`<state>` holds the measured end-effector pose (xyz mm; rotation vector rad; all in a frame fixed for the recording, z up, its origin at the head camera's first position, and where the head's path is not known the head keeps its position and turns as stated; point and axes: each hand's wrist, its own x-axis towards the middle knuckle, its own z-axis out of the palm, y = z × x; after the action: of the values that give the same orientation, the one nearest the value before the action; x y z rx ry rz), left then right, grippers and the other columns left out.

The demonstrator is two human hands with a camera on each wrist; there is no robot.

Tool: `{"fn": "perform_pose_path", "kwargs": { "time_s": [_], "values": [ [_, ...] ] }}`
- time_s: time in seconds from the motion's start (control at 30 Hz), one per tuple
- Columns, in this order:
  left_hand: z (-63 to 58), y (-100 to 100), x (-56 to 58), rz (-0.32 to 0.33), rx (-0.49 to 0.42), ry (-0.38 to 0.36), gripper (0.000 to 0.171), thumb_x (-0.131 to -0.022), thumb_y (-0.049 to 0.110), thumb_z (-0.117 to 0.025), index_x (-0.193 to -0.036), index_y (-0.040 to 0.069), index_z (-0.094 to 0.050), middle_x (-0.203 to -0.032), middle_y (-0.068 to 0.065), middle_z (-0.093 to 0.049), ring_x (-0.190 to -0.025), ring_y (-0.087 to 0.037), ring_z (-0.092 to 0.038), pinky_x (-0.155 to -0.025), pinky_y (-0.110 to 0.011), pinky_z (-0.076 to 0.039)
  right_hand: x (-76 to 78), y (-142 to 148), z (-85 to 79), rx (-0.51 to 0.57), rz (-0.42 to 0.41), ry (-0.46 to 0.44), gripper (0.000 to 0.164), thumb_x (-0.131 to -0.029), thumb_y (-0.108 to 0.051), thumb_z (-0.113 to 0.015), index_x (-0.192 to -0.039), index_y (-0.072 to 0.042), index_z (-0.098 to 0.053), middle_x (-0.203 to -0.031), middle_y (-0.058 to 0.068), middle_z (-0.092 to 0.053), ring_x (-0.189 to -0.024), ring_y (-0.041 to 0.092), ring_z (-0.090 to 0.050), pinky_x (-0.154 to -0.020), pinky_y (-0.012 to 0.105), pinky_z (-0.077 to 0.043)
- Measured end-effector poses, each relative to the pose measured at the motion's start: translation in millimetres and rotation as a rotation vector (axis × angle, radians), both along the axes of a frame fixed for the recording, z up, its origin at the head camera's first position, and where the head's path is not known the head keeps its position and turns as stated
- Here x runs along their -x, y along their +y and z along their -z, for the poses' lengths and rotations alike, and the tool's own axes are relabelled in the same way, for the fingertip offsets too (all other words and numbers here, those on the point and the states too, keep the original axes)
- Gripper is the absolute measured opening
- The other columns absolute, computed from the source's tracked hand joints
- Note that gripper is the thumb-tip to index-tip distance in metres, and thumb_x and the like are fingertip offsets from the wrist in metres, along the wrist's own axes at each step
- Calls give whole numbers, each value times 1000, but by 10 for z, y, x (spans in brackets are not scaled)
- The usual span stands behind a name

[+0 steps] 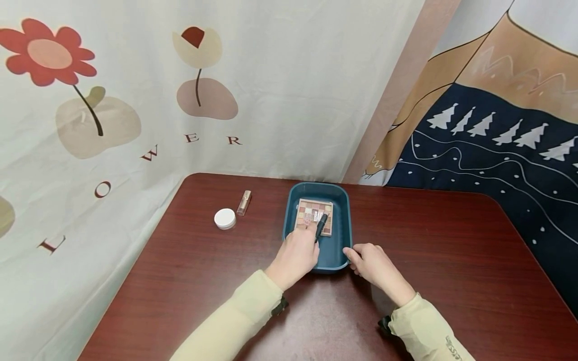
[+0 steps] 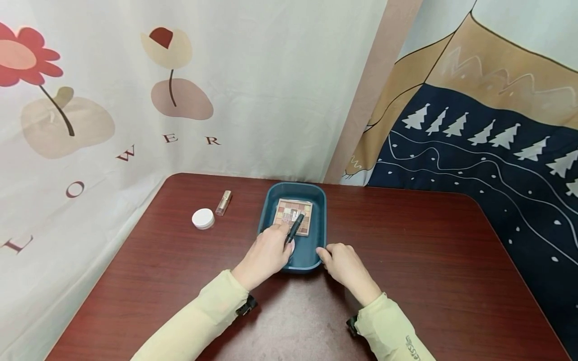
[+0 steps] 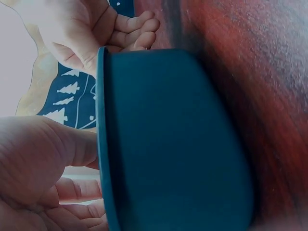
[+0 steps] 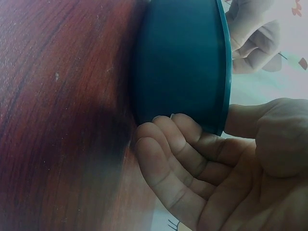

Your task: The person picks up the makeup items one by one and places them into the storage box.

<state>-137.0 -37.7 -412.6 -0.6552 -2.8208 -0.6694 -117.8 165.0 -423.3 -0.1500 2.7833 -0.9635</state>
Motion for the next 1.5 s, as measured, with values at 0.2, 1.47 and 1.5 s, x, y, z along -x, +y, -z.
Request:
{"fn": "perform_pose_path", "kwargs": {
  "time_s": [0.2,1.47,1.5],
  "values": [
    [8,70,7,-15,14,-45,29,-91,7,-73,-117,-3,-67,-81,-13,-67,-72,-28,-70,-63,-38,-58,3,7,8,3,0,8,36,-105,-20,-59,-72,-7,-64,-63,0,-61,-57,11,-58,-59,31,-48],
    [150,381,153,-27,5,-227,13,-91,7,-71,-102,0,-67,-82,-11,-66,-65,-20,-64,-57,-31,-52,-15,-3,-11,14,-14,14,37,-105,-21,-58,-71,-7,-64,-63,1,-61,-57,10,-58,-59,30,-48],
    [152,386,153,-28,0,-228,11,-91,6,-71,-99,1,-67,-81,-11,-67,-66,-21,-64,-58,-31,-52,-12,-2,-11,14,-12,12,37,-105,-21,-58,-71,-7,-64,-63,1,-61,-57,10,-58,-59,30,-48]
  ]
}}
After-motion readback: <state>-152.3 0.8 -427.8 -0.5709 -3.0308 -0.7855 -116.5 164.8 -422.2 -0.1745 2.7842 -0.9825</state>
